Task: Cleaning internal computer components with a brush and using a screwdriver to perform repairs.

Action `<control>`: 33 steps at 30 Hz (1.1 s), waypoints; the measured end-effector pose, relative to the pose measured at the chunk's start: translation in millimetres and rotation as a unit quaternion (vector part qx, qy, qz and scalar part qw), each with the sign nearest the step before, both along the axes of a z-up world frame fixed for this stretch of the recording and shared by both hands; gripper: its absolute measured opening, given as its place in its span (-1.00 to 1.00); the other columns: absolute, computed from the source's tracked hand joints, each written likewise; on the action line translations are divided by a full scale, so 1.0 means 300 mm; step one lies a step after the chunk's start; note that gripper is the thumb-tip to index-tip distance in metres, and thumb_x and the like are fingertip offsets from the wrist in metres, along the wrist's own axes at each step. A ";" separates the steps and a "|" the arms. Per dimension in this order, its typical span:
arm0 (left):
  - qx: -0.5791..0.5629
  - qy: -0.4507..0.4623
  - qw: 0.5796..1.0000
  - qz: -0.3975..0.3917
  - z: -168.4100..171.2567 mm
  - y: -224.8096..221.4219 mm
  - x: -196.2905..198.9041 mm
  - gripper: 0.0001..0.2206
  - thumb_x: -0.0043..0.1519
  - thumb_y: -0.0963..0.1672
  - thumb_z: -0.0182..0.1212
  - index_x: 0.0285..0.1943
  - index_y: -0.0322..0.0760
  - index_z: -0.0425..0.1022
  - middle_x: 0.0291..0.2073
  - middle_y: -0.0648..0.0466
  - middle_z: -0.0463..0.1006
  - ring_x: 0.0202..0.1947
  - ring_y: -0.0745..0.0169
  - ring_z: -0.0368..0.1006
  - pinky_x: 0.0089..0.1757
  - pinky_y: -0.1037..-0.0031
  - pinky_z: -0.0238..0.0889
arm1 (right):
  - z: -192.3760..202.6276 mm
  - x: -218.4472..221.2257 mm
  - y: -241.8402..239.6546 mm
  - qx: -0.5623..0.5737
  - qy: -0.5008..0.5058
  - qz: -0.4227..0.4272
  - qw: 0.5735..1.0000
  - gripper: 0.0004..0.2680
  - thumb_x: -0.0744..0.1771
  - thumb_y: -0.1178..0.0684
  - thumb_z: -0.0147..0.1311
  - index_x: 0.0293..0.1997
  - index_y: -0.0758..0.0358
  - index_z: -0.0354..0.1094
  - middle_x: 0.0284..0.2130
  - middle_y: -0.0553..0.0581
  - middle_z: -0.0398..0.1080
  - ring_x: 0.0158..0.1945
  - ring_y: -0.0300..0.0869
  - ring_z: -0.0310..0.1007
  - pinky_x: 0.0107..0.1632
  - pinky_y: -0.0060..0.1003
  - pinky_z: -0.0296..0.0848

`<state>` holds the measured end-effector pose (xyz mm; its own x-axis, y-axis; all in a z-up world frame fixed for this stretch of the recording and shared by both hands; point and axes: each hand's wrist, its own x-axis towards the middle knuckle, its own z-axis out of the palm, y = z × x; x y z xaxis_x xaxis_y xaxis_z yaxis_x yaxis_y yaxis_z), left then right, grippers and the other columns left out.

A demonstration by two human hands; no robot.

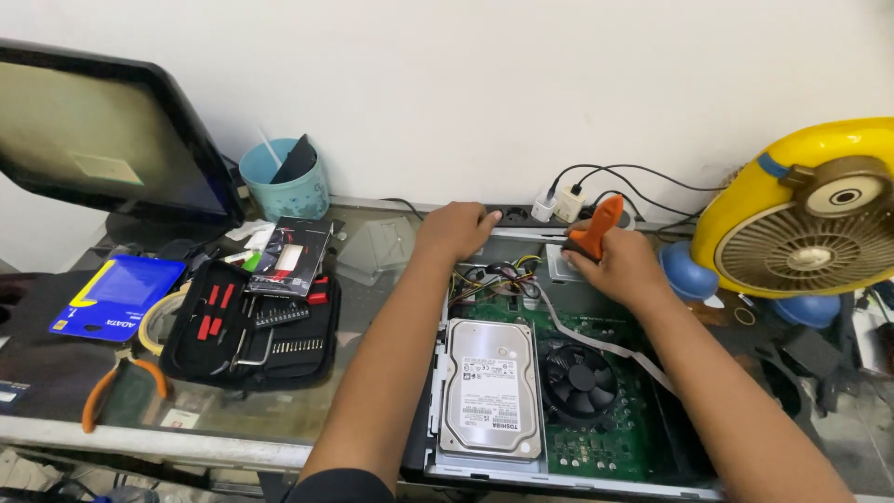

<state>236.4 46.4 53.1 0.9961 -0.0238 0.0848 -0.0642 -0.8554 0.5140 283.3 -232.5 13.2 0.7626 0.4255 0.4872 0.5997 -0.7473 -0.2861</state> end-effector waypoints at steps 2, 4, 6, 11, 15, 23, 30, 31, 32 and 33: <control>0.009 0.000 1.000 0.001 -0.010 -0.001 0.015 -0.54 0.38 0.06 -0.09 0.06 -0.33 0.63 -0.19 -0.16 0.68 -0.06 -0.17 0.61 -0.03 0.08 0.43 | 0.027 -0.027 0.014 0.022 0.004 0.006 1.000 -0.70 0.24 0.04 0.35 0.07 0.03 0.51 -0.39 0.28 0.55 -0.22 0.21 0.59 -0.15 -0.01 0.53; 0.018 0.003 1.000 0.004 -0.023 -0.003 0.022 -0.54 0.38 0.07 -0.07 0.05 -0.32 0.63 -0.19 -0.15 0.68 -0.06 -0.16 0.61 -0.03 0.09 0.43 | 0.039 -0.043 0.021 0.043 0.010 0.014 0.999 -0.72 0.24 0.05 0.37 0.04 0.06 0.53 -0.39 0.30 0.56 -0.22 0.23 0.59 -0.15 -0.02 0.53; 0.023 -0.006 1.000 0.010 -0.029 -0.005 0.029 -0.56 0.37 0.06 -0.04 0.03 -0.34 0.63 -0.22 -0.15 0.69 -0.09 -0.14 0.62 -0.04 0.11 0.44 | 0.044 -0.044 0.024 0.066 -0.014 0.024 0.997 -0.77 0.26 -0.02 0.38 -0.06 0.14 0.56 -0.39 0.31 0.54 -0.24 0.22 0.58 -0.20 -0.04 0.53; 0.029 -0.001 1.000 0.005 -0.025 0.004 0.043 -0.53 0.37 0.08 -0.05 0.00 -0.32 0.64 -0.22 -0.14 0.69 -0.08 -0.15 0.62 -0.04 0.09 0.44 | 0.016 -0.022 0.008 0.100 -0.053 0.019 0.993 -0.80 0.28 -0.02 0.39 -0.12 0.24 0.58 -0.40 0.32 0.49 -0.29 0.19 0.56 -0.21 -0.10 0.52; 0.024 -0.012 1.000 0.011 -0.031 -0.005 0.028 -0.57 0.35 0.07 -0.01 -0.07 -0.32 0.65 -0.28 -0.14 0.68 -0.12 -0.17 0.62 -0.07 0.09 0.45 | 0.005 -0.025 -0.002 0.122 -0.070 0.037 0.989 -0.83 0.27 0.04 0.40 -0.17 0.26 0.59 -0.41 0.29 0.46 -0.29 0.18 0.54 -0.20 -0.13 0.50; 0.035 -0.013 0.999 0.010 -0.040 0.004 0.048 -0.56 0.36 0.08 -0.02 -0.07 -0.29 0.65 -0.30 -0.12 0.68 -0.13 -0.15 0.62 -0.09 0.09 0.45 | 0.035 -0.048 0.027 0.138 -0.056 0.068 0.986 -0.85 0.27 0.06 0.38 -0.13 0.16 0.60 -0.38 0.21 0.48 -0.23 0.11 0.55 -0.20 -0.18 0.49; 0.040 -0.011 0.999 0.014 -0.042 -0.001 0.046 -0.55 0.36 0.09 -0.03 -0.03 -0.27 0.65 -0.29 -0.09 0.69 -0.12 -0.12 0.62 -0.07 0.09 0.44 | 0.042 -0.048 0.015 0.128 0.007 0.022 0.991 -0.89 0.33 0.06 0.30 -0.11 0.19 0.59 -0.36 0.29 0.55 -0.27 0.13 0.57 -0.28 -0.16 0.50; 0.041 -0.011 0.999 0.012 -0.035 -0.001 0.042 -0.55 0.36 0.09 -0.03 -0.03 -0.27 0.65 -0.29 -0.09 0.69 -0.12 -0.12 0.62 -0.07 0.09 0.44 | 0.054 -0.052 0.018 0.129 0.007 0.020 0.991 -0.89 0.33 0.06 0.30 -0.11 0.19 0.59 -0.36 0.29 0.55 -0.27 0.13 0.57 -0.28 -0.16 0.50; 0.040 -0.011 0.999 0.015 -0.031 -0.003 0.035 -0.55 0.37 0.09 -0.03 -0.03 -0.28 0.66 -0.30 -0.09 0.69 -0.13 -0.13 0.62 -0.07 0.09 0.44 | 0.062 -0.060 0.019 0.112 0.010 0.004 0.994 -0.88 0.33 0.04 0.29 -0.10 0.17 0.59 -0.35 0.28 0.55 -0.25 0.13 0.58 -0.27 -0.15 0.50; 0.039 -0.011 0.999 0.018 -0.028 -0.004 0.028 -0.54 0.38 0.10 -0.04 -0.03 -0.28 0.66 -0.31 -0.09 0.69 -0.13 -0.13 0.63 -0.06 0.08 0.44 | 0.069 -0.067 0.020 0.095 0.013 -0.013 0.995 -0.87 0.34 0.02 0.29 -0.09 0.16 0.59 -0.33 0.27 0.55 -0.24 0.14 0.58 -0.26 -0.13 0.51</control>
